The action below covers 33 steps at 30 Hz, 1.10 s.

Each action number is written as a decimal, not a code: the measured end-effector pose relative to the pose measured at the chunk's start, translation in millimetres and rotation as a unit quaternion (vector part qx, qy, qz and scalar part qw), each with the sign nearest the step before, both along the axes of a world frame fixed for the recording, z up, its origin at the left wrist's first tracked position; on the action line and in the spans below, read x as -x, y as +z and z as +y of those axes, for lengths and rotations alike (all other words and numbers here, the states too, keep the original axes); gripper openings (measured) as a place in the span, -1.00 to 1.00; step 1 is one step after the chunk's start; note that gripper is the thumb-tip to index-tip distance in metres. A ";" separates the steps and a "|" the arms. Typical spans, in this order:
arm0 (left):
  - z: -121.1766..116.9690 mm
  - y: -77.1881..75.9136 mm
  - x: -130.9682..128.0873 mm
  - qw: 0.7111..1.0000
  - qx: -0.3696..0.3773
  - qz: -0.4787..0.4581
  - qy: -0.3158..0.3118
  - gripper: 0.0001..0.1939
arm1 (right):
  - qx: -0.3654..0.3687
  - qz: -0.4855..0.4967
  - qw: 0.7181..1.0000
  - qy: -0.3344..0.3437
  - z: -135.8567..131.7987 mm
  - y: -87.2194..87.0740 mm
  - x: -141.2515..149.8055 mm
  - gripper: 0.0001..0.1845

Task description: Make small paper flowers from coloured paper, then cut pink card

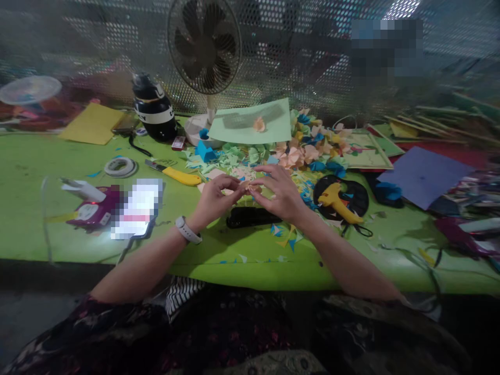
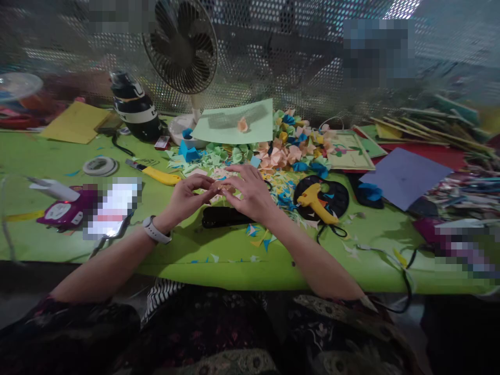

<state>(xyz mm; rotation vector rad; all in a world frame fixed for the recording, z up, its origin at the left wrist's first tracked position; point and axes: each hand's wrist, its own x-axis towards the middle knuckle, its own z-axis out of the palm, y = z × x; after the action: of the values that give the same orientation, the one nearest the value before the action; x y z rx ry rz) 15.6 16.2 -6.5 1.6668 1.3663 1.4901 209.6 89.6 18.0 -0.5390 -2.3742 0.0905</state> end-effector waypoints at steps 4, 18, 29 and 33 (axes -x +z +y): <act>0.7 -0.3 -0.9 1.000 -0.023 0.019 0.002 -0.63 | -0.009 0.023 1.000 0.012 2.6 -2.3 -0.1 -0.90; 0.0 -0.6 -1.1 0.993 -0.084 0.085 0.024 -0.78 | -0.015 0.044 0.999 -0.014 0.6 -4.8 1.5 -0.99; -1.1 -0.7 -2.0 0.994 -0.072 0.083 0.028 -0.83 | 0.009 0.041 0.999 -0.011 -0.4 -2.9 1.2 -0.94; -1.1 -2.3 -3.2 0.994 -0.075 0.071 0.029 -0.84 | 0.014 0.066 0.998 0.001 -1.2 -5.3 2.7 -0.91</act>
<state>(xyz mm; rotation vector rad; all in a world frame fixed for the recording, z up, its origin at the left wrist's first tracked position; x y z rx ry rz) 18.7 15.2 -8.9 1.8734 1.4178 1.5655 206.9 88.5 12.7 -0.5271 -2.2473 0.1553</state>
